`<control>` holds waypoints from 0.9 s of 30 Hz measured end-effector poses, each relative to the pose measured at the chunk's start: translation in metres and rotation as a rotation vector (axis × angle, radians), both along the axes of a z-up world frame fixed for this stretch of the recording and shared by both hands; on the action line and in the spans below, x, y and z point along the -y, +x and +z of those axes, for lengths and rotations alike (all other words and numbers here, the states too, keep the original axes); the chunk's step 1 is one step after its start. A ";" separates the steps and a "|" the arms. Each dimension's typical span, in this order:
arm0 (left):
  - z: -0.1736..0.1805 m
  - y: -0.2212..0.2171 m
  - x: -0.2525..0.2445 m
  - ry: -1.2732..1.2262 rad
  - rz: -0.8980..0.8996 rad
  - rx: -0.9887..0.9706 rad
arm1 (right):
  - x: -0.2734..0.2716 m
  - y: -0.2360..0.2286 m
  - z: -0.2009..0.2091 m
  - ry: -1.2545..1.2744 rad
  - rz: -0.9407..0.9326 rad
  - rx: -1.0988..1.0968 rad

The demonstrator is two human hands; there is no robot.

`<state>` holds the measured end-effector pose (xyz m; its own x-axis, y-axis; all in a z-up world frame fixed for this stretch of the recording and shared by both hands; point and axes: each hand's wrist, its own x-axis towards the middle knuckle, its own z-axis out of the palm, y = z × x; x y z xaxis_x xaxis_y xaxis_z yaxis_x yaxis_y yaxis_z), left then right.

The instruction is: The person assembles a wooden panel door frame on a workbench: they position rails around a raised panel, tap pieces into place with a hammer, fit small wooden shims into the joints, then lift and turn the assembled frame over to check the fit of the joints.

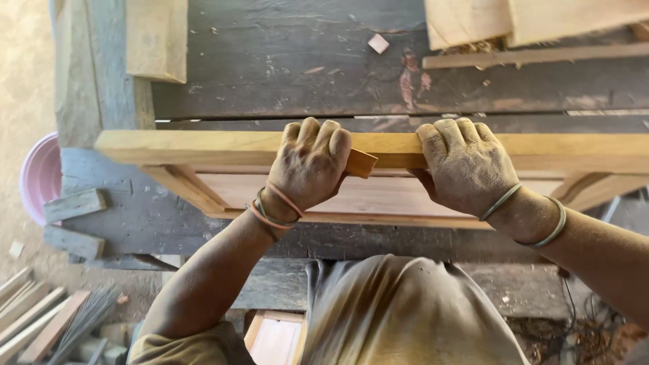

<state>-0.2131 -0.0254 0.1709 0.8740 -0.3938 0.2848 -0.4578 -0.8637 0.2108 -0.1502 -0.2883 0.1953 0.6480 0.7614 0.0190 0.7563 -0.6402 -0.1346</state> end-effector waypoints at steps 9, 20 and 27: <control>0.022 -0.073 0.009 -0.096 -0.008 0.195 | 0.009 -0.086 0.026 0.024 -0.040 0.207; 0.025 -0.104 0.013 -0.067 0.012 0.269 | 0.005 -0.070 0.077 0.318 -0.095 0.066; 0.021 -0.106 0.015 -0.035 0.065 0.304 | -0.024 -0.056 0.027 0.360 -0.201 -0.074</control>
